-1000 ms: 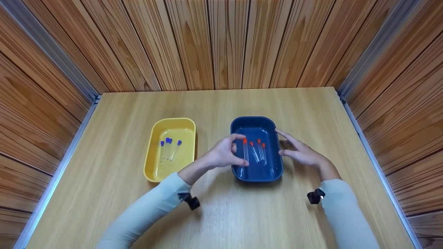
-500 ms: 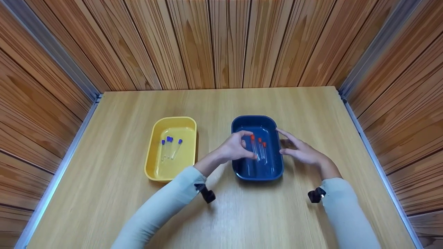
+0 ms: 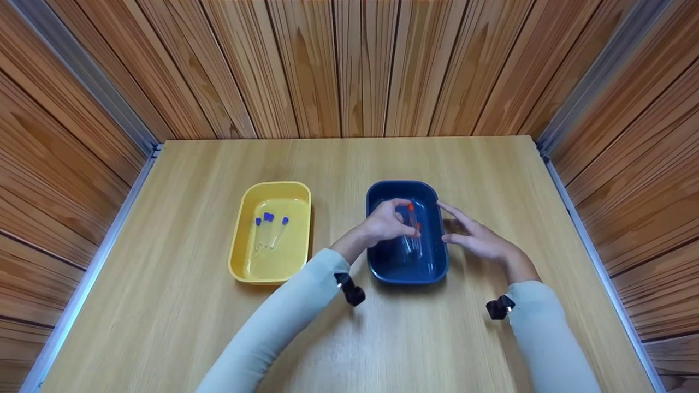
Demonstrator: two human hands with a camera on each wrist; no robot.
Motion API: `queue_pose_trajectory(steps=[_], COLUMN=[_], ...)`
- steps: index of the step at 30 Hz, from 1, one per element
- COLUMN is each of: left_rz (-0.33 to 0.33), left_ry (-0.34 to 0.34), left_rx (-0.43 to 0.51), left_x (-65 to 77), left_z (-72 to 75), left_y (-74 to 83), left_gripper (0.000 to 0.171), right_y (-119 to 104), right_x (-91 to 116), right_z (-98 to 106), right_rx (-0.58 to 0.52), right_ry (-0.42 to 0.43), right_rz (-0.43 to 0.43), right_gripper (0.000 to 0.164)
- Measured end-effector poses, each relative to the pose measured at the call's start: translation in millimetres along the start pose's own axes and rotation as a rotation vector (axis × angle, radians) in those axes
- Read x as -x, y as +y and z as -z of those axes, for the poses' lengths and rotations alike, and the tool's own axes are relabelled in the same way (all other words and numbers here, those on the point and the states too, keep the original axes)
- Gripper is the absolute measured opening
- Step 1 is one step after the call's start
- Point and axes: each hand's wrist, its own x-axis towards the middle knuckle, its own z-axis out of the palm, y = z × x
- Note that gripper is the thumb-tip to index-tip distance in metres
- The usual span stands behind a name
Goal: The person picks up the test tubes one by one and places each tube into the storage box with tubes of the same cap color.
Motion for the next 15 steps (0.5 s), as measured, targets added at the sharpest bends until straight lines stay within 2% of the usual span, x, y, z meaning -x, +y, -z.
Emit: queue_pose_trajectory(steps=[8,15], left_rz=[0.062,0.12], left_ry=[0.07,0.101], left_rx=[0.066,0.121], left_x=[-20.7,-22.4], left_z=[-4.5,-7.8], left_y=[-0.6,2.9], left_gripper=[0.075,0.072], right_y=[-0.9,-0.7], right_x=[-1.2,-1.1], right_z=[2.2,1.7], right_rx=[-0.002,0.004], right_ry=[-0.003,-0.005], right_rz=[-0.018,-0.036], right_gripper=[0.08,0.082])
